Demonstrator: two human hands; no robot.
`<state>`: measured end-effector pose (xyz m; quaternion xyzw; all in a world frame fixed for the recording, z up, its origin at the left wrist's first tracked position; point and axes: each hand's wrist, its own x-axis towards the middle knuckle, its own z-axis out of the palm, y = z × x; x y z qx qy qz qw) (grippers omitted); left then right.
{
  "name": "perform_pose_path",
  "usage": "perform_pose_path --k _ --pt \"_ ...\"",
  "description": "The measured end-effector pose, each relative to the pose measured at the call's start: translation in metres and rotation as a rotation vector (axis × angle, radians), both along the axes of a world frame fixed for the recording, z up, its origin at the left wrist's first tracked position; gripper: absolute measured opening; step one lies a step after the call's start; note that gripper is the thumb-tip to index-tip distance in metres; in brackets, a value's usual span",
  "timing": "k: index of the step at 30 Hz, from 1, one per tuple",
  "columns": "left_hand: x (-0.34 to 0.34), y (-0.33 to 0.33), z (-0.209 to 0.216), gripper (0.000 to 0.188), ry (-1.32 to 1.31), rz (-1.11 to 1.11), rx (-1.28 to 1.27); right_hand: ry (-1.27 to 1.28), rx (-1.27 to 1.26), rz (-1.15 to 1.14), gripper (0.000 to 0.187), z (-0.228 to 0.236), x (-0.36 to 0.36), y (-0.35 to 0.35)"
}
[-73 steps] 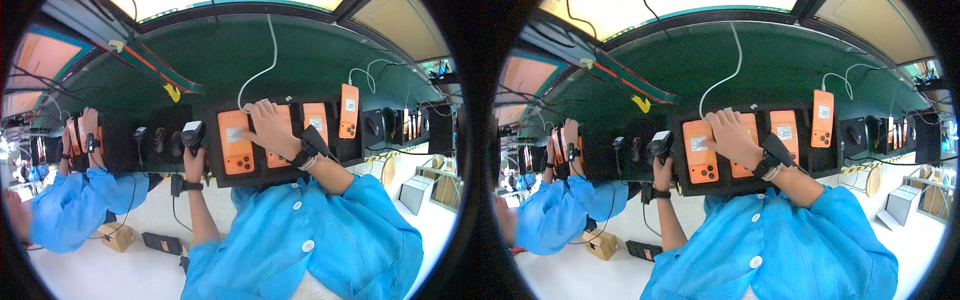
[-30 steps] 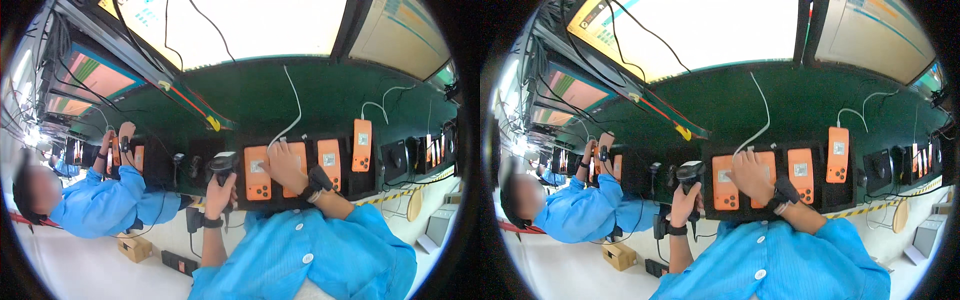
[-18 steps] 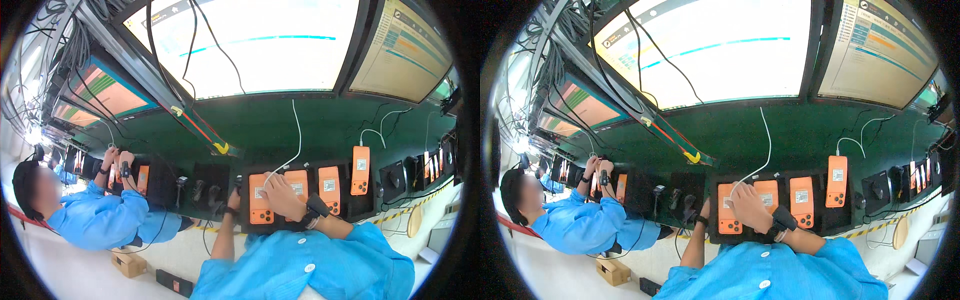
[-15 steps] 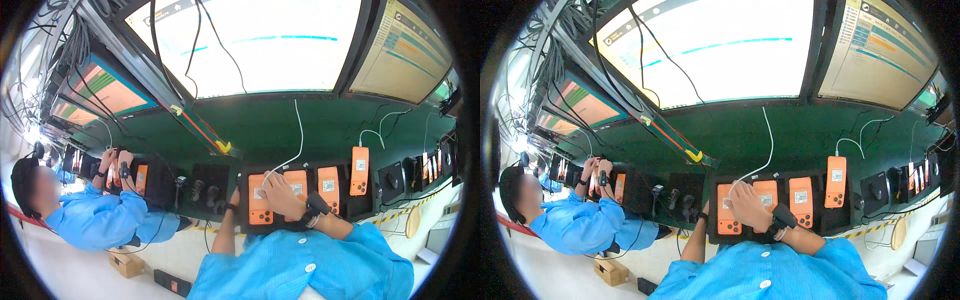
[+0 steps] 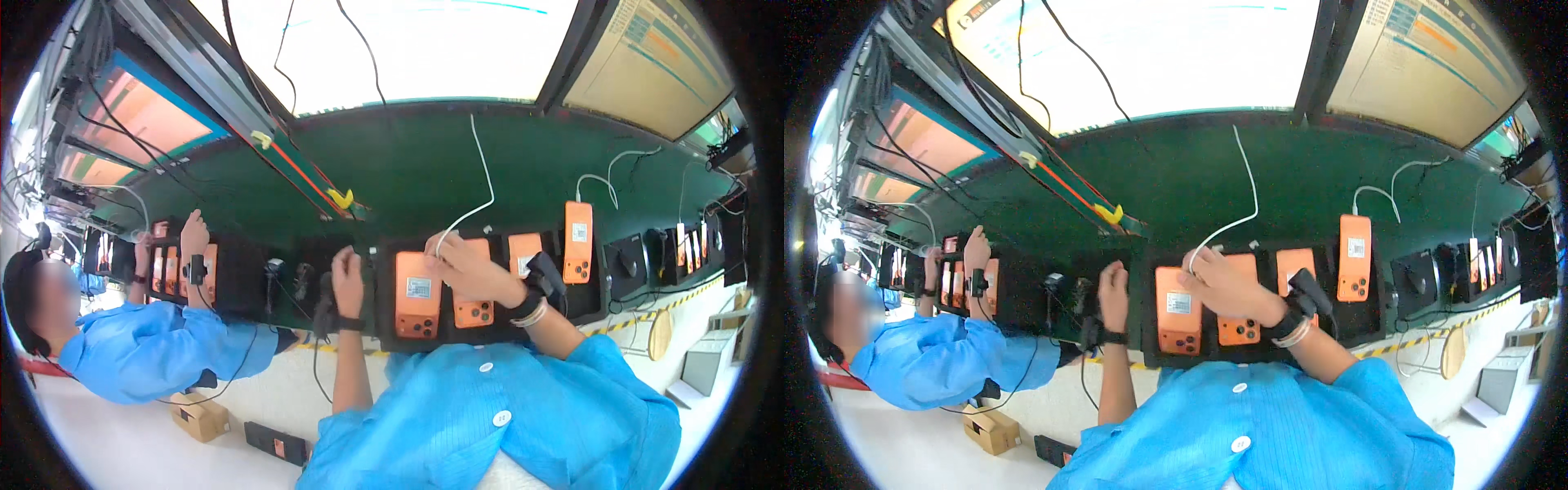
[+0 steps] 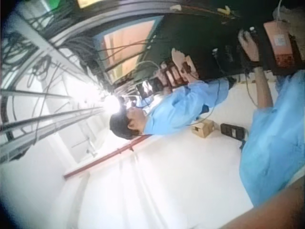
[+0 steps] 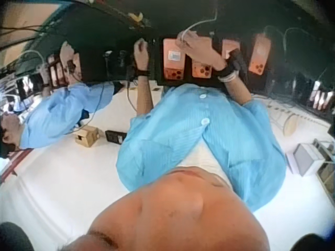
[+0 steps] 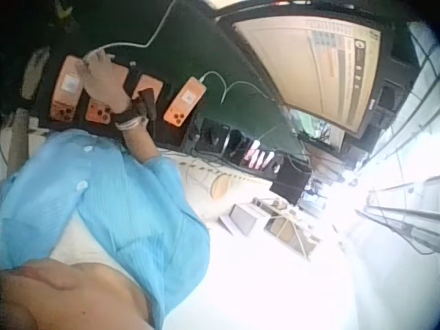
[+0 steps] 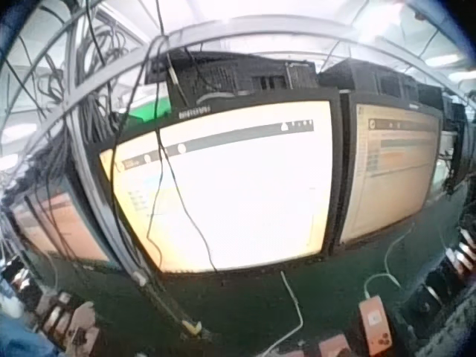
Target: Scanning QR codes on orange mobile devices and connecting them to charging/data cables at a testing station.
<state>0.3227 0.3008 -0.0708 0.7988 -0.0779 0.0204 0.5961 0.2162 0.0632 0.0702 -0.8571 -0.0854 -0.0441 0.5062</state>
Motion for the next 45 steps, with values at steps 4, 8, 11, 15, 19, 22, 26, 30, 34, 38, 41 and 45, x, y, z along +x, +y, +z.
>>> perform_pose_path --k 4,8,11,15,19,22,26,30,34,38,41,45 --pt "-0.048 -0.012 0.103 0.035 0.16 -0.464 -0.432 0.061 0.166 0.187 0.011 0.04 -0.023 -0.014" --pt "-0.071 -0.027 0.134 0.05 0.372 -0.701 -0.356 0.008 0.234 0.092 0.012 0.06 -0.023 -0.006" --pt "-0.077 -0.031 0.129 0.04 0.414 -0.561 -0.218 -0.001 0.237 -0.056 0.013 0.059 -0.02 0.007" --pt "-0.083 -0.029 0.124 0.033 0.314 -0.549 -0.242 0.135 0.224 -0.127 0.013 0.055 -0.018 0.017" --pt "-0.089 -0.027 0.126 0.033 0.309 -0.542 -0.252 0.125 0.266 -0.107 0.013 0.056 -0.012 0.019" --pt "-0.09 -0.027 0.127 0.033 0.31 -0.552 -0.279 0.112 0.219 -0.077 0.015 0.06 -0.01 0.018" --pt "-0.09 -0.027 0.126 0.032 0.247 -0.579 -0.16 0.051 -0.012 -0.012 0.019 0.063 -0.011 0.017" --pt "-0.091 -0.026 0.123 0.029 0.3 -0.582 -0.241 0.013 -0.023 0.007 0.032 0.061 -0.012 0.024" --pt "-0.091 -0.028 0.12 0.035 0.342 -0.574 -0.292 -0.009 0.026 -0.04 0.032 0.053 -0.012 0.027" --pt "-0.087 -0.036 0.114 0.041 0.206 -0.491 -0.259 0.033 0.008 -0.053 0.027 0.033 -0.01 0.018" --pt "-0.086 -0.037 0.113 0.039 0.036 -0.296 -0.198 0.109 -0.029 -0.054 0.025 0.012 0.008 0.007" --pt "-0.087 -0.029 0.123 0.033 0.105 -0.251 -0.247 0.096 -0.118 -0.206 0.028 -0.002 0.038 -0.003"
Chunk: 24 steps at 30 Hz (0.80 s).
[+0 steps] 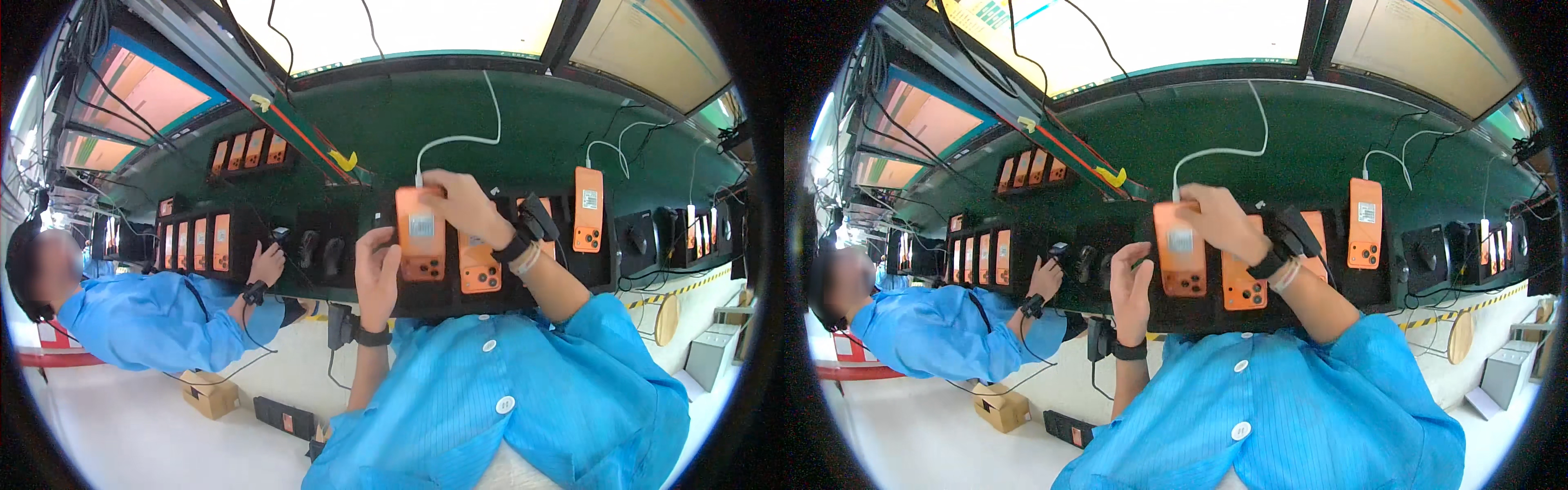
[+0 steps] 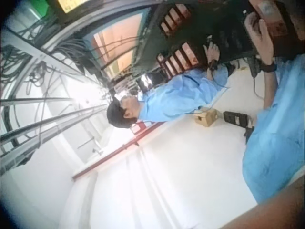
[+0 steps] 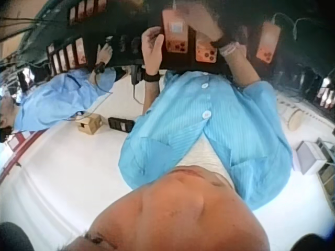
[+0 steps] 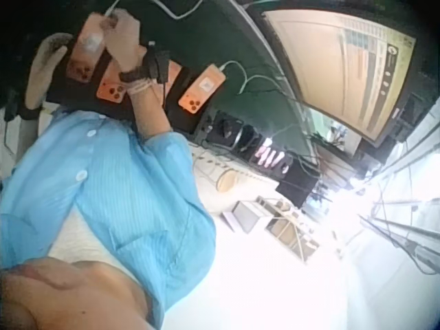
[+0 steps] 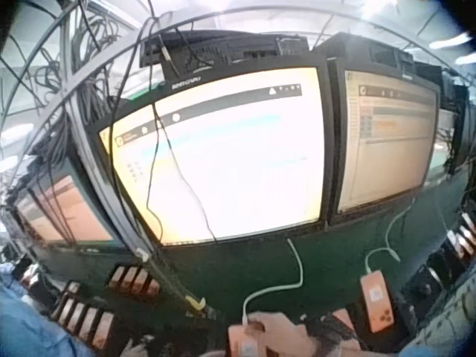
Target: Scanning QR codes on orange mobile devices and connecting them to charging/data cables at a testing station.
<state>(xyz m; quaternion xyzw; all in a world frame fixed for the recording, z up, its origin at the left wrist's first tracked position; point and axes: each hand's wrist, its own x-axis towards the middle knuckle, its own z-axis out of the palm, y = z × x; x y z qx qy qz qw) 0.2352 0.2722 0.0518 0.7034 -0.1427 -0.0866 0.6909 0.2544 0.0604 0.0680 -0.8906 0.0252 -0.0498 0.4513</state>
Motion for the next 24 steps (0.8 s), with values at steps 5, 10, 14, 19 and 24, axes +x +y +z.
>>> perform_pose_path --k 5,10,14,19,24 --pt "0.004 -0.012 0.01 0.018 0.112 -0.109 -0.086 -0.523 -0.1 0.004 0.026 0.015 -0.04 0.04" --pt "0.019 -0.04 0.026 0.013 0.172 -0.044 -0.204 -0.408 0.047 0.43 0.024 0.034 -0.093 0.075" --pt "0.019 -0.064 0.046 0.012 0.263 -0.08 -0.414 -0.434 0.045 0.342 0.031 0.04 -0.108 0.078" --pt "0.009 -0.095 0.057 0.011 0.31 -0.22 -0.468 -0.445 -0.027 0.136 0.034 0.042 -0.13 0.065" --pt "-0.018 -0.132 0.059 0.013 0.398 -0.381 -0.588 -0.442 -0.07 0.026 0.03 0.04 -0.163 0.041"
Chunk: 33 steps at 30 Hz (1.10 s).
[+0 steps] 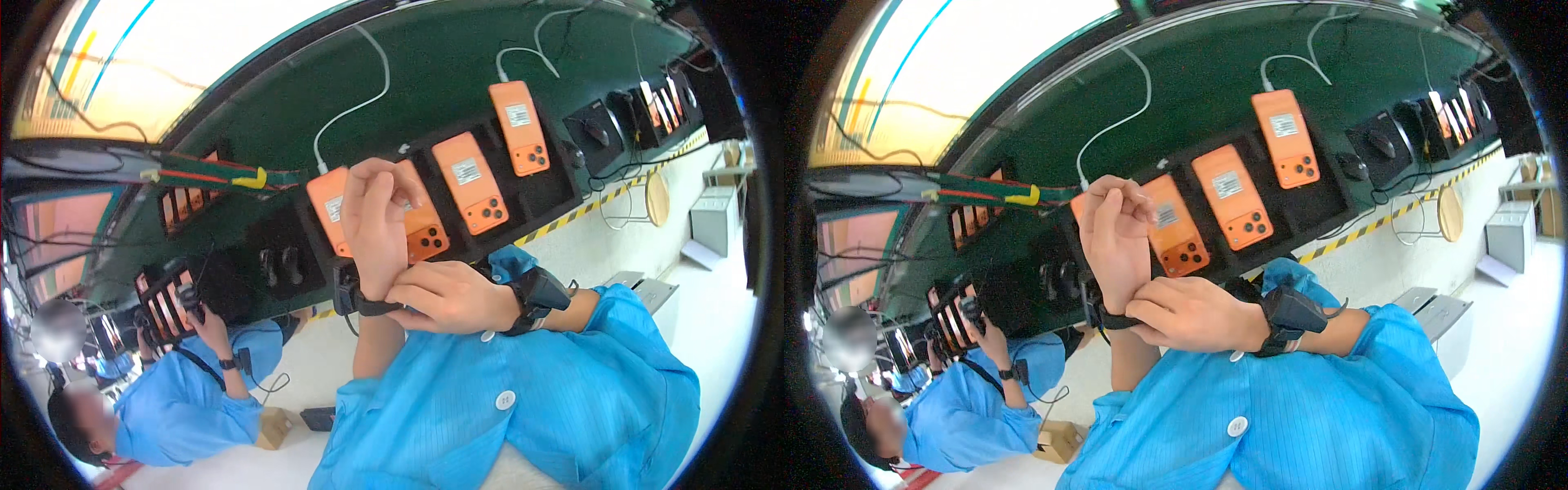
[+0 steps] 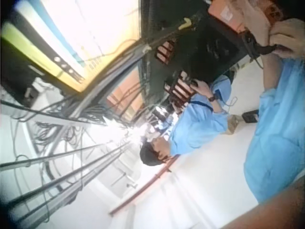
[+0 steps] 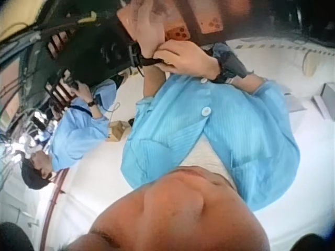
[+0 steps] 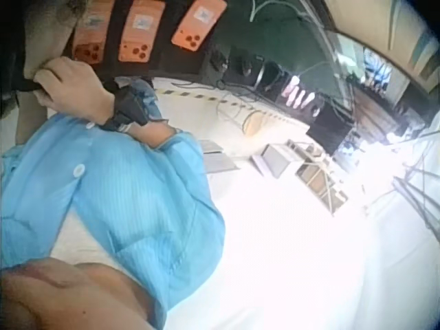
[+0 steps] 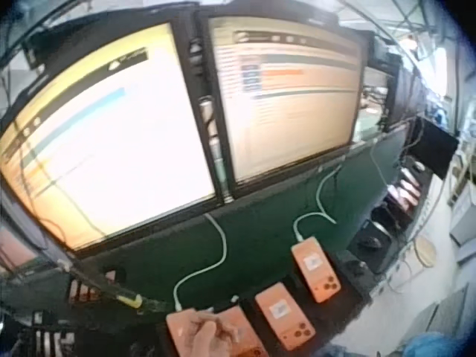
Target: Scanning QR codes on orange mobile devices and connecting them to charging/data cables at a testing station.
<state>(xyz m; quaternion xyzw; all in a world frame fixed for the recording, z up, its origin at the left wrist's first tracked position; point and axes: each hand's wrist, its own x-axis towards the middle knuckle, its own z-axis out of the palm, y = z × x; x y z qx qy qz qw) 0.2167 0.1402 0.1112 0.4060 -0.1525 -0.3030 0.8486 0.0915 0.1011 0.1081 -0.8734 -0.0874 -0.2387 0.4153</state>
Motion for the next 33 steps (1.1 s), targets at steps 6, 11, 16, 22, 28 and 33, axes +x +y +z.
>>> perform_pose_path --k 6,11,16,22,28,33 --pt "-0.053 -0.044 0.018 0.016 -0.028 0.06 -0.208 -0.022 0.0 -0.08 0.028 0.008 -0.057 -0.045" --pt "-0.143 -0.103 0.038 0.015 -0.187 -0.095 -0.361 0.004 0.119 0.044 0.029 0.014 -0.152 -0.105" --pt "-0.27 -0.174 0.038 0.013 -0.113 -0.424 -0.363 -0.042 0.12 -0.187 0.021 0.003 -0.287 -0.169" --pt "-0.407 -0.256 0.028 0.013 0.112 -0.835 -0.374 -0.046 0.113 -0.477 0.012 0.0 -0.428 -0.206" --pt "-0.479 -0.336 0.033 0.013 0.26 -1.024 -0.345 -0.142 0.018 -0.762 0.012 -0.005 -0.491 -0.255" --pt "-0.51 -0.414 0.019 0.013 0.248 -1.067 -0.399 -0.033 0.211 -0.798 0.016 -0.027 -0.522 -0.324"
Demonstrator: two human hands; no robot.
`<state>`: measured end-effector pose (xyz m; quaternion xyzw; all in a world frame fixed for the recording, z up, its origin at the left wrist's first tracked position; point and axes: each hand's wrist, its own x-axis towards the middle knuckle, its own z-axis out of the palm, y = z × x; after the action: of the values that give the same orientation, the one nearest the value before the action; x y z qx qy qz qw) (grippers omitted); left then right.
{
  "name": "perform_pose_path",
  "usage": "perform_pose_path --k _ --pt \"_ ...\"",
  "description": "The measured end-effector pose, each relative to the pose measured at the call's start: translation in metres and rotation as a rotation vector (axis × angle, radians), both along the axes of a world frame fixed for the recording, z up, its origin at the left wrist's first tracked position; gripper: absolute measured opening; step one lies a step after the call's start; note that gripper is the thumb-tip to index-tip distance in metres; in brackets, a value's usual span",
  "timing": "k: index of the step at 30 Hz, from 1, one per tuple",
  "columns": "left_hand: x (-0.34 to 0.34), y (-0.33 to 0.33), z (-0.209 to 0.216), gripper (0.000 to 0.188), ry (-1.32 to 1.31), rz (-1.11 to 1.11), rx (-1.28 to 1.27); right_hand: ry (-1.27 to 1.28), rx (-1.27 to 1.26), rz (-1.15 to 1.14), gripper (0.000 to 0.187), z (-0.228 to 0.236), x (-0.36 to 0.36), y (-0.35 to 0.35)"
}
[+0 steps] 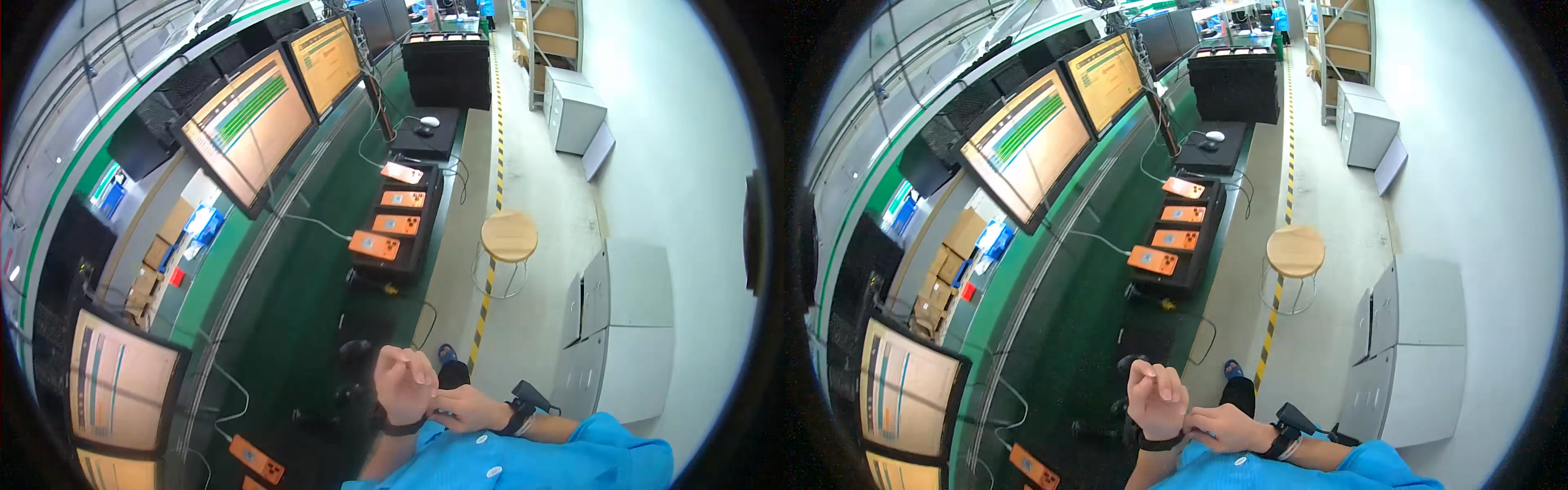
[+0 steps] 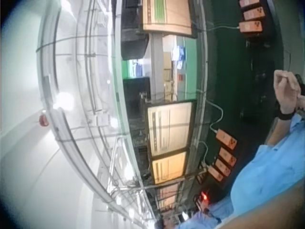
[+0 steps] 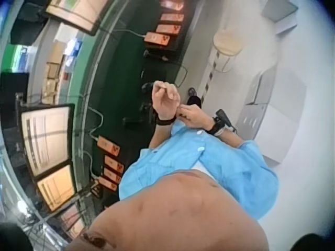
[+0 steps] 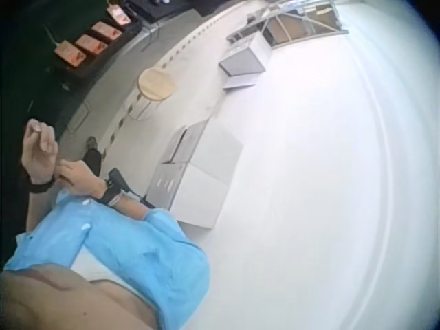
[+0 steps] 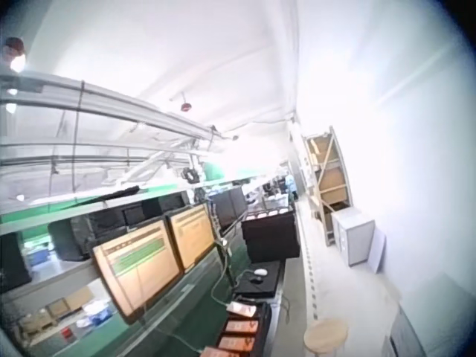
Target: Scanning QR codes on orange mobile devices and connecting them to charging/data cables at a testing station.
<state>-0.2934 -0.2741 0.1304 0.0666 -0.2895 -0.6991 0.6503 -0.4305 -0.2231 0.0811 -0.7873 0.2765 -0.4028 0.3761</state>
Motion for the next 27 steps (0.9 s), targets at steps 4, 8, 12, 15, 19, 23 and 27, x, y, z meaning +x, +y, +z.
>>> perform_pose_path --k 4,8,12,15,19,23,27 --pt "-0.01 -0.077 -0.019 0.013 -0.078 0.045 -0.064 0.064 0.108 0.033 0.013 -0.01 -0.012 -0.083" --pt "-0.011 -0.171 -0.046 0.012 -0.364 0.151 0.175 0.249 0.362 0.118 0.014 -0.006 -0.033 -0.189" --pt "-0.013 -0.267 -0.109 0.014 -0.961 0.268 0.194 0.291 0.403 0.002 0.02 -0.026 -0.059 -0.308" --pt "-0.013 -0.302 -0.151 0.017 -1.212 0.248 0.219 0.377 0.484 -0.139 0.022 -0.049 -0.081 -0.394" --pt "-0.012 -0.327 -0.178 0.018 -1.374 0.241 0.273 0.384 0.54 -0.164 0.017 -0.079 -0.099 -0.519" --pt "-0.013 -0.365 -0.189 0.014 -1.755 0.53 0.125 0.407 0.31 -0.207 0.024 -0.114 -0.092 -0.66" --pt "-0.031 -0.417 -0.202 0.011 -1.866 0.667 0.153 0.414 -0.213 -0.274 0.037 -0.164 -0.068 -0.794"
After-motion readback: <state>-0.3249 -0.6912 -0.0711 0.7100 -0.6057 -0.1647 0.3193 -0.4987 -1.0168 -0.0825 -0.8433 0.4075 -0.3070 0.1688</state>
